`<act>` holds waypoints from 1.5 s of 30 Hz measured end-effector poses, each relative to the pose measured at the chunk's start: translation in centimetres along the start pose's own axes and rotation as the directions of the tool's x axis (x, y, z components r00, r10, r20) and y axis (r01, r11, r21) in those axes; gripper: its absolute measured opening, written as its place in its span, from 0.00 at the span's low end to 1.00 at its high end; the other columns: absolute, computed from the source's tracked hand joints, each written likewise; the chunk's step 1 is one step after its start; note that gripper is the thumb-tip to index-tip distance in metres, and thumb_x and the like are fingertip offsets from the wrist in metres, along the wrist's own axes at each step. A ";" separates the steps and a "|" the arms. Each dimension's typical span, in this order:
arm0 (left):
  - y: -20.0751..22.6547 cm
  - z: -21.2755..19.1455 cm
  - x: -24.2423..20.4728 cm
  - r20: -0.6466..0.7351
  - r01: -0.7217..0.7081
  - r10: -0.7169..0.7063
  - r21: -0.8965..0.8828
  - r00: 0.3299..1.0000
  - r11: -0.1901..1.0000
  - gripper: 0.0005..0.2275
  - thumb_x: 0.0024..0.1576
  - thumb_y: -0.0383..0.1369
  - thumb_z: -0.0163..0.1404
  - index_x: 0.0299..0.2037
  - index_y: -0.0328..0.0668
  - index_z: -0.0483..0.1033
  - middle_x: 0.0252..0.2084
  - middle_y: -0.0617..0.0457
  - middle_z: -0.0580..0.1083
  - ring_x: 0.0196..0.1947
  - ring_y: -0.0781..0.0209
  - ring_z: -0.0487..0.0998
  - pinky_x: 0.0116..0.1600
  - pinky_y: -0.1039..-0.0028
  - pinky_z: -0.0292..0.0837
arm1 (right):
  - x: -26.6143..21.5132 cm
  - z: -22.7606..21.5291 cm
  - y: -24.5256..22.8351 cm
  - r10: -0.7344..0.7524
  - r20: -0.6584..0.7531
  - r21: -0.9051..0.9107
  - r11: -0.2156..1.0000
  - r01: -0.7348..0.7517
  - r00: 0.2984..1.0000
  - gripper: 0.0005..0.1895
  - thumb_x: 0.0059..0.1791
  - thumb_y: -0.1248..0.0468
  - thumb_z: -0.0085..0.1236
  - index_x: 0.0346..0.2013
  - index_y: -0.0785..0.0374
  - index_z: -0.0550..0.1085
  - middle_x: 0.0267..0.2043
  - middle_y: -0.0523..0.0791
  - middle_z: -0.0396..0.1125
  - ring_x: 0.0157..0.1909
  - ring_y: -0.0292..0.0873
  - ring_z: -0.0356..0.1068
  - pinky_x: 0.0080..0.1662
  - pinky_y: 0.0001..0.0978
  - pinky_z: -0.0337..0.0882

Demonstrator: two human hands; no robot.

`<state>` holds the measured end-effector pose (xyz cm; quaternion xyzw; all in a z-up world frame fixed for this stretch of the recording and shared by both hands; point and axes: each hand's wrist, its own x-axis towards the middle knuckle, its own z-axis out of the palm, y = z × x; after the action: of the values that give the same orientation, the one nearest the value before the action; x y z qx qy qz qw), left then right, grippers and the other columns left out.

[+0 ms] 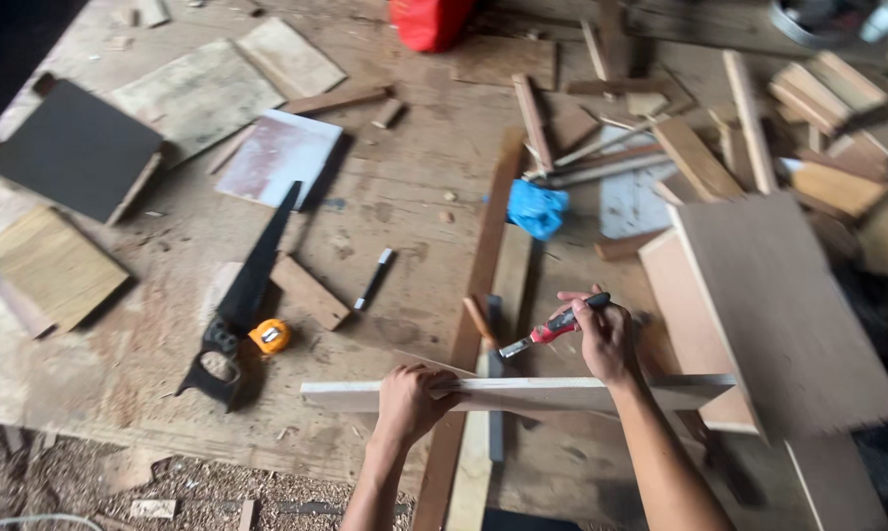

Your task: The person measures a wooden plank with a metal ruler and marks it with a red marker. They then use pliers to remove a metal strip from the plank and align it with another wooden piece on the workbench.

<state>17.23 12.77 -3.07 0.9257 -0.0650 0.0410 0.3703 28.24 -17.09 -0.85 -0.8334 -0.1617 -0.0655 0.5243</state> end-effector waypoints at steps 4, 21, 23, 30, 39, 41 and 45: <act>3.3 2.9 0.7 0.174 -0.007 0.015 -0.047 0.985 0.999 0.10 0.44 0.43 0.65 0.34 0.56 0.87 0.33 0.56 0.82 0.32 0.52 0.83 0.39 0.65 0.79 | -4.8 -5.3 -0.3 0.164 -0.060 -0.152 0.973 -0.172 0.985 0.14 0.56 0.58 0.50 0.43 0.63 0.79 0.26 0.45 0.70 0.34 0.44 0.71 0.64 0.42 0.63; 8.1 7.6 -1.4 0.294 0.164 -0.232 0.238 0.927 0.957 0.19 0.33 0.53 0.70 0.21 0.50 0.83 0.21 0.57 0.79 0.22 0.60 0.81 0.31 0.66 0.73 | -13.0 -10.6 6.0 -0.018 0.036 -0.060 0.998 0.020 0.999 0.20 0.54 0.51 0.45 0.34 0.59 0.80 0.47 0.43 0.78 0.66 0.49 0.68 0.75 0.63 0.33; 8.5 8.9 -1.3 0.284 0.166 -0.239 0.257 0.928 0.952 0.21 0.32 0.54 0.70 0.21 0.48 0.82 0.21 0.55 0.79 0.24 0.57 0.81 0.32 0.64 0.73 | -13.0 -11.2 7.1 0.032 0.101 -0.090 0.996 -0.023 0.994 0.20 0.52 0.50 0.46 0.33 0.59 0.81 0.48 0.44 0.79 0.69 0.49 0.66 0.74 0.64 0.30; 9.8 12.3 -0.8 0.313 0.175 -0.249 0.245 0.916 0.954 0.23 0.32 0.57 0.69 0.22 0.47 0.82 0.21 0.51 0.78 0.27 0.52 0.81 0.35 0.62 0.73 | -13.3 -12.4 9.7 0.159 0.232 -0.107 0.985 -0.137 0.960 0.26 0.50 0.45 0.43 0.42 0.57 0.82 0.48 0.46 0.77 0.60 0.48 0.71 0.62 0.47 0.65; 9.0 15.8 -1.1 0.236 0.154 -0.202 0.208 0.951 0.966 0.22 0.34 0.55 0.68 0.23 0.45 0.82 0.21 0.51 0.78 0.26 0.51 0.80 0.34 0.62 0.73 | -13.3 -13.1 10.4 -0.145 0.111 -0.042 0.988 0.151 0.983 0.18 0.48 0.55 0.49 0.37 0.65 0.80 0.41 0.53 0.76 0.50 0.52 0.75 0.58 0.46 0.70; 8.4 16.2 -1.3 0.203 0.070 -0.115 0.216 0.972 0.974 0.22 0.37 0.56 0.67 0.21 0.44 0.82 0.20 0.50 0.77 0.24 0.50 0.80 0.37 0.63 0.74 | -13.7 -13.2 10.7 -0.148 0.100 -0.027 0.988 0.151 0.984 0.16 0.48 0.57 0.51 0.36 0.66 0.80 0.39 0.52 0.75 0.48 0.53 0.73 0.55 0.46 0.71; 7.7 16.9 -0.7 0.217 -0.006 -0.040 0.206 0.975 0.978 0.21 0.40 0.55 0.67 0.21 0.43 0.83 0.20 0.50 0.78 0.23 0.52 0.80 0.38 0.63 0.75 | -12.0 -12.6 11.8 -0.184 0.099 -0.004 0.983 0.185 0.978 0.10 0.48 0.60 0.52 0.30 0.63 0.77 0.37 0.48 0.77 0.47 0.48 0.75 0.55 0.41 0.73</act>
<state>15.80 -4.35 -10.10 0.9584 -0.0930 -0.0584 0.2634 21.70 -35.45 -8.74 -0.8205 -0.2637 -0.0738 0.5017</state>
